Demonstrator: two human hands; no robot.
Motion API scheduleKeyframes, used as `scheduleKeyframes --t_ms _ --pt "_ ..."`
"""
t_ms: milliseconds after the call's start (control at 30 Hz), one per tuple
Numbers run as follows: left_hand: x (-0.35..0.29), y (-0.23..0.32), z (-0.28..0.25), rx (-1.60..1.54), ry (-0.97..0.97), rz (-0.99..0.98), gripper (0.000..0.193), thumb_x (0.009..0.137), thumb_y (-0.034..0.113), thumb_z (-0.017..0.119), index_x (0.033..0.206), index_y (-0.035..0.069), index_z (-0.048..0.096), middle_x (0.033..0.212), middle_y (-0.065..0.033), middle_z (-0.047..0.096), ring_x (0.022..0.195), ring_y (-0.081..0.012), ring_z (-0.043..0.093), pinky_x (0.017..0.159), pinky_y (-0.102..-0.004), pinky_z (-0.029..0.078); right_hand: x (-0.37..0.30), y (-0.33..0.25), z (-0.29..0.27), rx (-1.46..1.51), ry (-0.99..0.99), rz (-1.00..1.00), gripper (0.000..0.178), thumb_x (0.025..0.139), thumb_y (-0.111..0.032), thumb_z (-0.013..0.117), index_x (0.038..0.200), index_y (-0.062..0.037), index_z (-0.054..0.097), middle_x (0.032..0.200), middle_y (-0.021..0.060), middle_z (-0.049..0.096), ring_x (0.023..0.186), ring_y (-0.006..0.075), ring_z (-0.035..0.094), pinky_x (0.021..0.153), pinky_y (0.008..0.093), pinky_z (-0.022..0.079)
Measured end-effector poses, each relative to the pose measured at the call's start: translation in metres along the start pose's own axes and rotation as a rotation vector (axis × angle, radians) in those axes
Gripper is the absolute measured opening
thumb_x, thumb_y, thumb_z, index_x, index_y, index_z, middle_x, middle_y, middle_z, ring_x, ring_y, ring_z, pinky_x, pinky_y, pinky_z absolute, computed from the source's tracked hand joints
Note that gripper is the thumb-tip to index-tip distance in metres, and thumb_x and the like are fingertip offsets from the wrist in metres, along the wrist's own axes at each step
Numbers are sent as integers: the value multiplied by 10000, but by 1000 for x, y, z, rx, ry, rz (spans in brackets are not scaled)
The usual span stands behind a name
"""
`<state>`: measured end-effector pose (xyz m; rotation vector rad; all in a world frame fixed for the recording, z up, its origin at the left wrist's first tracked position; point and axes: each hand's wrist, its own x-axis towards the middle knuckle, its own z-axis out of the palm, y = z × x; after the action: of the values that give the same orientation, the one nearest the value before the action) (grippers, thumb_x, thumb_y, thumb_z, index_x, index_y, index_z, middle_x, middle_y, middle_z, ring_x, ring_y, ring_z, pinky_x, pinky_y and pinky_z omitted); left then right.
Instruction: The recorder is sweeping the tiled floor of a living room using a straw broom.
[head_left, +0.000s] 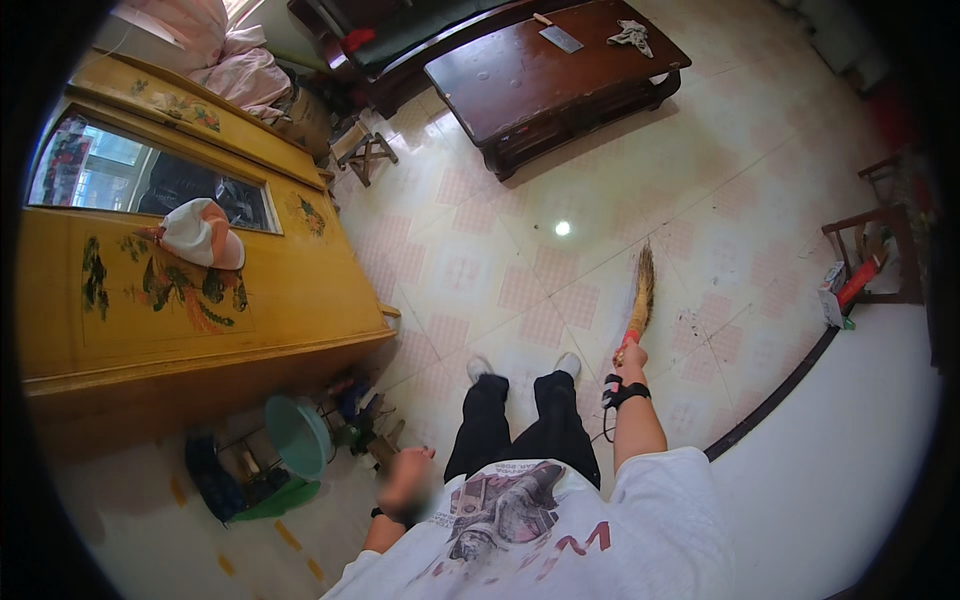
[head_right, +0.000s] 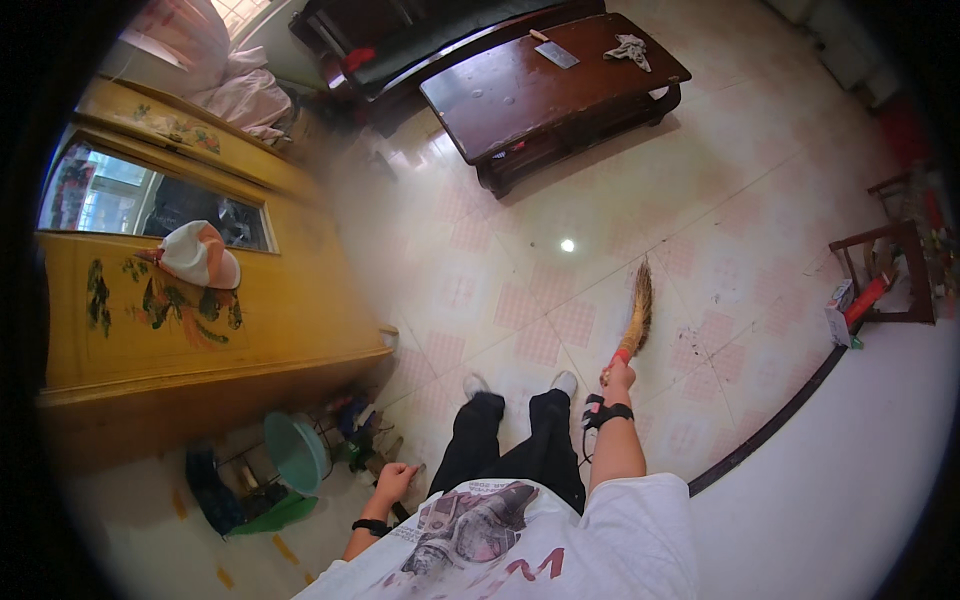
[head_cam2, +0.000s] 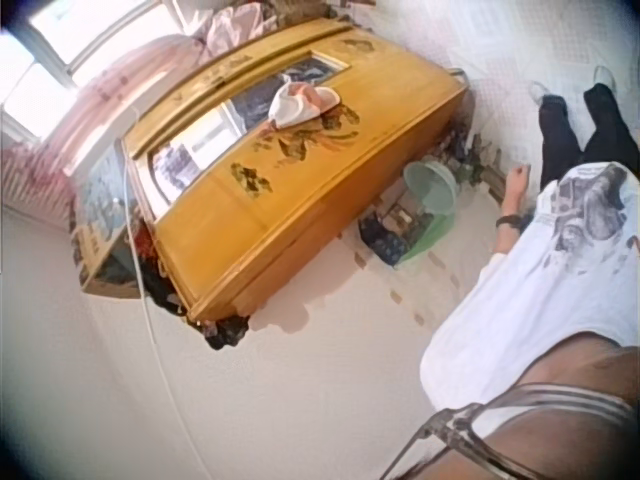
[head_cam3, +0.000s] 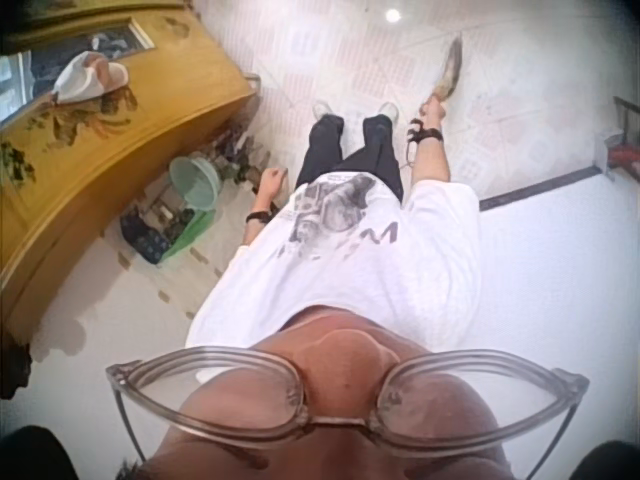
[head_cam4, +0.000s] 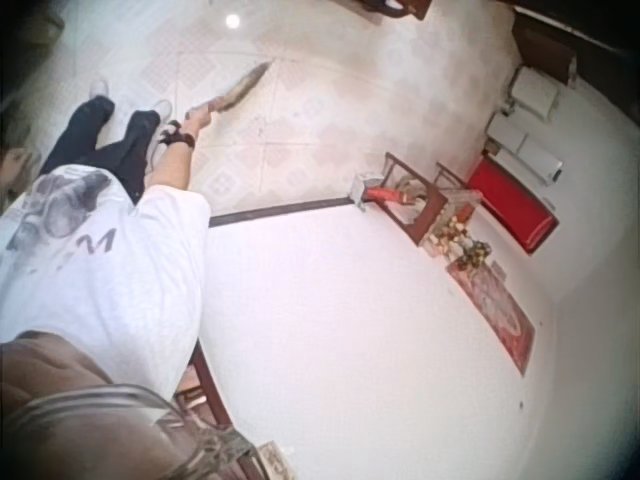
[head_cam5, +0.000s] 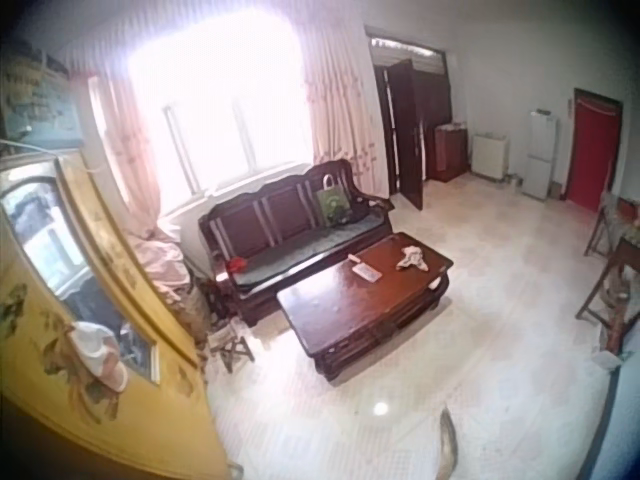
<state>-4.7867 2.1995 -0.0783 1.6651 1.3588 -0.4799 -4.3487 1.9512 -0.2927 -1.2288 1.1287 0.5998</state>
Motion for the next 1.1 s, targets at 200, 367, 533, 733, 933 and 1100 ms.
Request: scheduleKeyframes --t_ms 200,367,533,733,933,1100 --pt "78 1 -34 -1 -21 143 393 748 310 542 574 -35 473 477 -127 397 470 -171 392 491 -353 355 -55 51 54 -227 175 -293 174 701 -140 535 635 -5 448 454 82 447 312 184 435 278 295 321" --pt "143 -6 -66 3 -59 138 376 746 326 541 621 -28 513 507 -134 437 487 -174 413 508 -348 365 -109 82 104 -283 -80 15 150 771 -132 520 647 -61 476 479 41 438 363 162 438 326 279 378" --pt "178 -12 -106 -163 28 184 383 740 276 552 526 -22 441 456 -69 358 454 -129 358 445 -328 318 -129 128 185 -387 -425 298 166 820 -198 476 763 -43 455 571 60 482 439 137 479 365 235 408" --pt "161 -13 -125 -177 44 68 377 745 226 563 503 -19 407 459 -24 287 445 -97 310 414 -303 278 -122 171 271 -452 -560 480 166 791 -177 544 804 -20 493 586 67 514 442 141 508 369 256 433" --pt "128 27 -136 1 79 -23 377 751 224 570 500 -15 421 441 -43 319 436 -112 322 425 -319 296 -62 145 309 -336 -520 558 178 764 -190 566 764 -31 486 562 84 502 415 174 501 353 260 415" --pt "154 114 -149 283 -53 -42 347 739 267 575 554 -22 515 463 -104 447 470 -142 428 486 -326 381 11 53 262 -61 -277 491 203 759 -237 563 733 -50 490 551 94 506 412 193 491 383 289 420"
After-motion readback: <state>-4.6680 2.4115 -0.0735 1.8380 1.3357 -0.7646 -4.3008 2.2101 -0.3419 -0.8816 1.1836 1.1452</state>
